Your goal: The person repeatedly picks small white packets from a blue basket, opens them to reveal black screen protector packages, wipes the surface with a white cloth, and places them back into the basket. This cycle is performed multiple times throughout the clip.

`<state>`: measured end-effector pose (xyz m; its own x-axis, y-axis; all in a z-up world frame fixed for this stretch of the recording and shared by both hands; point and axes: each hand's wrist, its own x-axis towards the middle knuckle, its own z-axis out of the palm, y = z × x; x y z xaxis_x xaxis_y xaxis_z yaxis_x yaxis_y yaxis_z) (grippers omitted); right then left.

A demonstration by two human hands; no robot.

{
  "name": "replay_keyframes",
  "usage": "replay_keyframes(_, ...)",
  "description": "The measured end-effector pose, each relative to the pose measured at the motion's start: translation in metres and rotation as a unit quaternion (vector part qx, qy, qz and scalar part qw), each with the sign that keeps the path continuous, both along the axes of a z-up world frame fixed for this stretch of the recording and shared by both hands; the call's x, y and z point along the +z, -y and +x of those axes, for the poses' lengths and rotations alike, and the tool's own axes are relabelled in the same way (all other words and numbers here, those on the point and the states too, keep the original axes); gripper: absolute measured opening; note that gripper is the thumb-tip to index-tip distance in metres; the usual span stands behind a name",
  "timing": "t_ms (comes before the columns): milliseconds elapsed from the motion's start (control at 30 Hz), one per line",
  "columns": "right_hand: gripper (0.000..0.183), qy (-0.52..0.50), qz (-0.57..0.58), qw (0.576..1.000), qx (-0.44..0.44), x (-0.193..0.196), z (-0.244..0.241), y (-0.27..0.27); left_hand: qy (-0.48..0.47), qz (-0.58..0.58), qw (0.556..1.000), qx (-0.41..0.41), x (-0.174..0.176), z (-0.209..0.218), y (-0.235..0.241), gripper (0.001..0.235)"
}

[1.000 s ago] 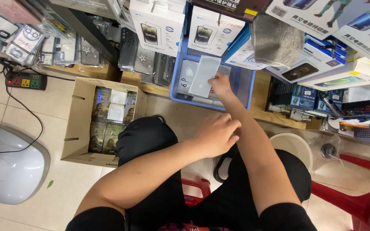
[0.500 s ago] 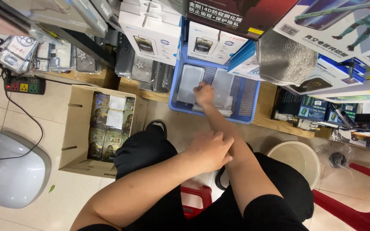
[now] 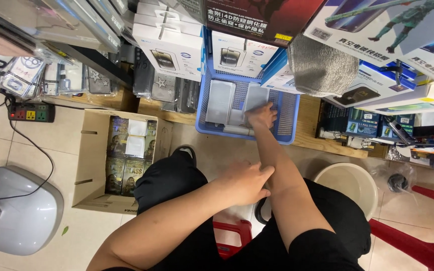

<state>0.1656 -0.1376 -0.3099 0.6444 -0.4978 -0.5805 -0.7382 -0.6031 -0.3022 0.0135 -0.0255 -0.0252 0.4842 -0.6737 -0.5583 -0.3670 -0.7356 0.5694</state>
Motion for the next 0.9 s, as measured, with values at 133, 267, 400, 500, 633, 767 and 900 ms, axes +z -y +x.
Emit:
replay_keyframes(133,0.096,0.008,0.031,0.999,-0.031,0.016,-0.001,0.005,0.009,-0.008,1.000,0.006,-0.002,-0.001,0.006,0.050)
replay_keyframes(267,0.096,0.019,0.055,0.998,-0.039,-0.009,-0.001,0.017,-0.001,-0.003,1.000,0.005,0.003,0.000,0.004,0.053)
replay_keyframes(400,0.043,0.108,0.033,0.992,-0.050,-0.089,0.018,0.037,0.009,-0.013,1.000,0.009,0.006,-0.002,0.004,0.046)
replay_keyframes(500,0.039,0.126,0.105,0.985,-0.054,-0.046,0.023,0.034,-0.001,-0.069,0.997,0.039,0.020,-0.004,0.003,0.045)
replay_keyframes(633,0.038,0.131,0.129,0.983,-0.003,0.041,0.004,0.010,0.054,-0.127,0.988,0.068,0.018,-0.012,0.009,0.037)
replay_keyframes(767,0.050,0.035,0.094,0.970,0.221,0.150,-0.046,-0.015,0.131,-0.206,0.963,0.118,-0.005,-0.007,0.012,0.031)
replay_keyframes(900,0.044,0.063,0.197,0.953,0.219,0.233,-0.088,0.016,0.257,-0.267,0.885,0.281,0.017,0.028,0.000,0.035)
